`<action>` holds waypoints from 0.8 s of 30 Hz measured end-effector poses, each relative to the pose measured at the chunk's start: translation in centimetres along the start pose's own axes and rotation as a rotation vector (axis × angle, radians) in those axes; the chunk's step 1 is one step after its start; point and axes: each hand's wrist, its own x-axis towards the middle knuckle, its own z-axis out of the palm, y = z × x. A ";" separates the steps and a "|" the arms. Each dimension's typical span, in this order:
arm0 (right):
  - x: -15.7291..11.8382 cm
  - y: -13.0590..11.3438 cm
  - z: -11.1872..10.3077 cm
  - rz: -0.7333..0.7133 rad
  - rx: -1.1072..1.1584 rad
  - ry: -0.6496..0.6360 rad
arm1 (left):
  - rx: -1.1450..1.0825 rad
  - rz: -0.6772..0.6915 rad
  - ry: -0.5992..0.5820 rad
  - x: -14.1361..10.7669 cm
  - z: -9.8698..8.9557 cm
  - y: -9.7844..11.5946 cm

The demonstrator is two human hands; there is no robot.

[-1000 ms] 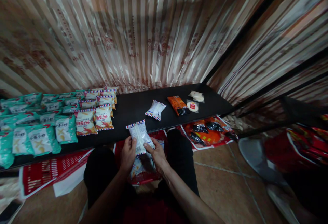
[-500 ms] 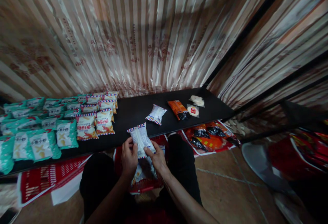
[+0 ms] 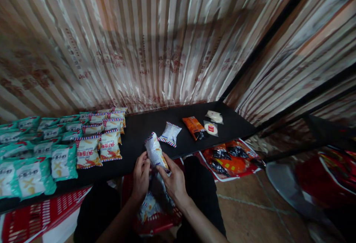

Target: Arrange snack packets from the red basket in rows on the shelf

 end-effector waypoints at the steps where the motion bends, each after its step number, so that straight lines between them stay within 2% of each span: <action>1: 0.2 -0.3 -0.2 -0.062 -0.028 -0.010 | -0.053 -0.029 -0.016 0.1 0.1 0.2; 3: 0.4 -0.8 -0.4 -0.146 -0.067 -0.030 | -0.133 -0.055 -0.031 0.2 0.3 0.3; 5: 0.4 -1.4 -0.4 -0.172 -0.087 -0.050 | -0.196 -0.076 -0.030 0.1 0.5 0.3; 11: -0.1 -2.4 0.0 -0.113 -0.070 -0.127 | -0.330 -0.191 0.005 -0.2 0.6 0.1; 15: -0.1 -2.6 -0.1 -0.117 -0.058 -0.240 | -0.366 -0.335 -0.095 0.2 0.2 0.1; 18: 0.3 -2.8 -0.5 -0.156 -0.066 -0.321 | -0.419 -0.409 -0.095 0.7 -0.2 0.0; 21: 0.9 -2.7 -0.9 -0.221 -0.096 -0.344 | -0.485 -0.425 -0.093 1.5 -0.8 0.1; 24: 1.7 -2.3 -1.2 -0.286 -0.171 -0.353 | -0.490 -0.467 -0.187 2.2 -1.3 0.2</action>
